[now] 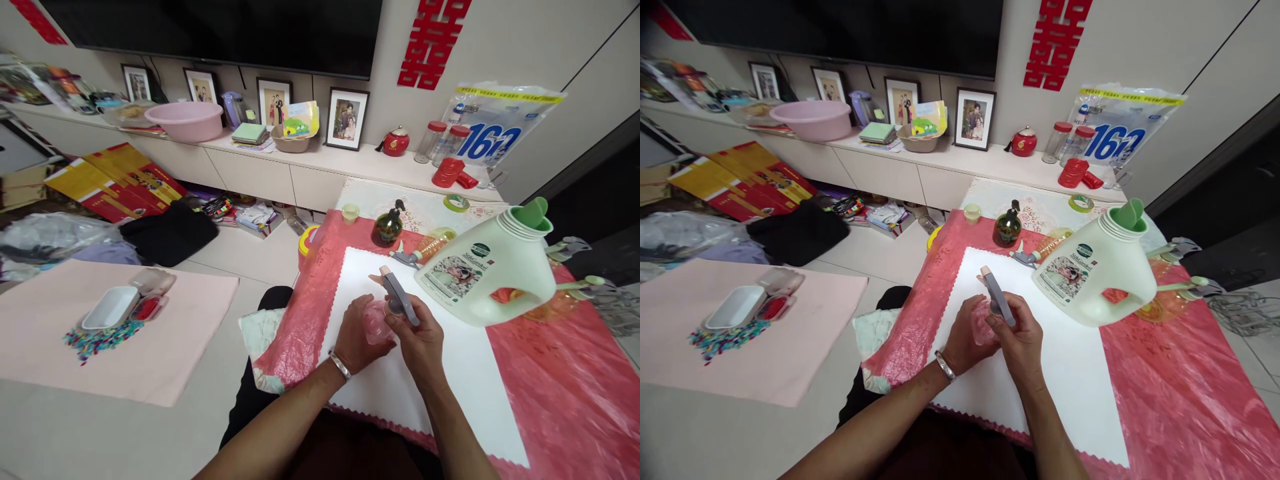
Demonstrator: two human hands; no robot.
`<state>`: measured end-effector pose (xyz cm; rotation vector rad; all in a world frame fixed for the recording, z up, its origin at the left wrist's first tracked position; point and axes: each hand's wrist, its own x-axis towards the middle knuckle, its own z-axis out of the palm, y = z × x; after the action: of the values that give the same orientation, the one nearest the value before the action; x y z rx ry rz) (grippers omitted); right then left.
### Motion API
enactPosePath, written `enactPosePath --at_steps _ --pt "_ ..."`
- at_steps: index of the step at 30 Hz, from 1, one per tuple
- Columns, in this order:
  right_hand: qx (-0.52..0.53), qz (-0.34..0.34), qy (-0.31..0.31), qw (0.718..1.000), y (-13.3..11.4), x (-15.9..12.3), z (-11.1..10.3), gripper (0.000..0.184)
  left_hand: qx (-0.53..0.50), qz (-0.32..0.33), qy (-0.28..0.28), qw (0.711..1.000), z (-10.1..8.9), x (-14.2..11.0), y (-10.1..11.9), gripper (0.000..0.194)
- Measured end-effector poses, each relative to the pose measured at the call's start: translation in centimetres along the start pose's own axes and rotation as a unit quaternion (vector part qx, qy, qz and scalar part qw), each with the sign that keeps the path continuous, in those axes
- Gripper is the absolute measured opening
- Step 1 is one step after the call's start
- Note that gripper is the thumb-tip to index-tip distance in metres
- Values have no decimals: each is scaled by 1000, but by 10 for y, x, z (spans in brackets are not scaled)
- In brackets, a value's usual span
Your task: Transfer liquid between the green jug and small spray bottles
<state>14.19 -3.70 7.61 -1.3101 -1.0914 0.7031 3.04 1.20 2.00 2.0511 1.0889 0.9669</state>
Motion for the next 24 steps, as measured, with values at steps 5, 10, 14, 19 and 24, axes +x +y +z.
enactPosePath --at_steps 5,10,14,19,24 --pt "-24 -4 30 999 5 -3 3 34 -17 13 9 1000 3 -1 -2 67" --pt "-31 -26 35 999 7 -4 5 34 -51 -42 -54 996 -5 -6 -8 95" --pt "-36 -41 27 998 4 -3 8 31 -63 -44 -70 995 -34 -13 4 88" --pt "-33 -56 35 997 2 -3 13 27 -162 9 30 986 -65 -9 50 34" --pt "-43 -71 43 996 2 -5 15 22 -154 -31 63 986 -53 6 74 37"
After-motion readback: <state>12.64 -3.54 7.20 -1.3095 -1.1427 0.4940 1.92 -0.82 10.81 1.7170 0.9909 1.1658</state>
